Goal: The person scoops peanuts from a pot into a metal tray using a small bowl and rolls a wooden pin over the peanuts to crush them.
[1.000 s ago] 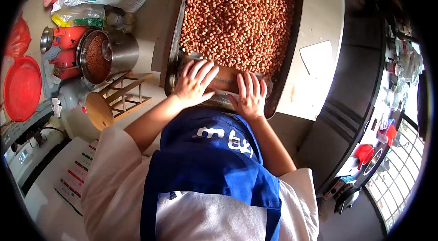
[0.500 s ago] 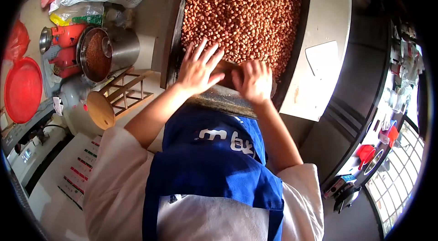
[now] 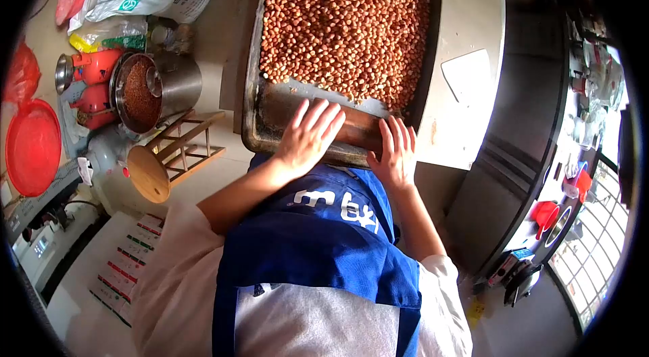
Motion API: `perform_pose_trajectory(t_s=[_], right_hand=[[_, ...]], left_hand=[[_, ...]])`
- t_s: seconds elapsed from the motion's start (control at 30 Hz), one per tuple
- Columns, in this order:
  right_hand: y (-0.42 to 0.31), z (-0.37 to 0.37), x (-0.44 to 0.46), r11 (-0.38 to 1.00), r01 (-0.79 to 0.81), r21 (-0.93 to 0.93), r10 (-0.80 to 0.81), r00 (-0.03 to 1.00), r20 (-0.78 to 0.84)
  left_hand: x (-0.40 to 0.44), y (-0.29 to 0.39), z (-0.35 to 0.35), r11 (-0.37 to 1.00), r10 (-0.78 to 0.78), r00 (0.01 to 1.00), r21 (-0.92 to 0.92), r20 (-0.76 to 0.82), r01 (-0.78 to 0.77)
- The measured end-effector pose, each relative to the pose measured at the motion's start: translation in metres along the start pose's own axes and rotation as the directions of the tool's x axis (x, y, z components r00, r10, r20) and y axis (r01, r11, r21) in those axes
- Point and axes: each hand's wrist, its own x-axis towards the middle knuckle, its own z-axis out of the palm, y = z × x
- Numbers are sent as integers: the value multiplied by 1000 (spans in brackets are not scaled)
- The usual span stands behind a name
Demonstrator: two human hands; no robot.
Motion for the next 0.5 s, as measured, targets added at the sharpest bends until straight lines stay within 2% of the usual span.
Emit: perform_pose_trajectory(t_s=[0.03, 0.1, 0.17, 0.2, 0.23, 0.27, 0.3, 0.33, 0.37, 0.43, 0.5], right_hand=[[3, 11, -14, 999, 4, -32, -7, 996, -93], [4, 26, -25, 998, -57, -31, 54, 995, -80], [11, 13, 11, 997, -37, -72, 27, 990, -135], [21, 7, 40, 997, -53, -64, 44, 990, -133], [33, 1, 71, 996, -71, -56, 63, 989, -133], [40, -7, 99, 995, -68, -78, 47, 970, -238], [48, -15, 125, 993, -64, -103, 26, 941, -337], [58, -18, 147, 991, -42, -126, -5, 935, -353], [67, -19, 164, 989, -20, -147, -36, 929, -368], [75, -16, 186, 975, -43, -218, -55, 902, -427], [78, -15, 192, 986, -13, -165, -73, 857, -510]], left_hand=[[-10, 5, 12, 991, 70, 994, 117, -83, -60], [-7, 10, 20, 978, 117, 991, 182, -66, -104], [22, 8, 3, 999, -5, 998, -40, 56, 7], [44, 0, 4, 999, -43, 997, -30, 57, 45], [69, -11, 7, 996, -82, 996, -39, -17, 81], [92, -21, 11, 994, -106, 989, 13, -102, 107], [118, -29, -1, 969, -178, 981, 160, -77, 188], [141, -46, 12, 975, -219, 948, -81, -232, 206], [156, -56, 20, 965, -256, 927, -124, -276, 230], [173, -70, 23, 950, -308, 922, -123, -235, 286], [173, -73, 25, 946, -322, 924, -94, -206, 309]])
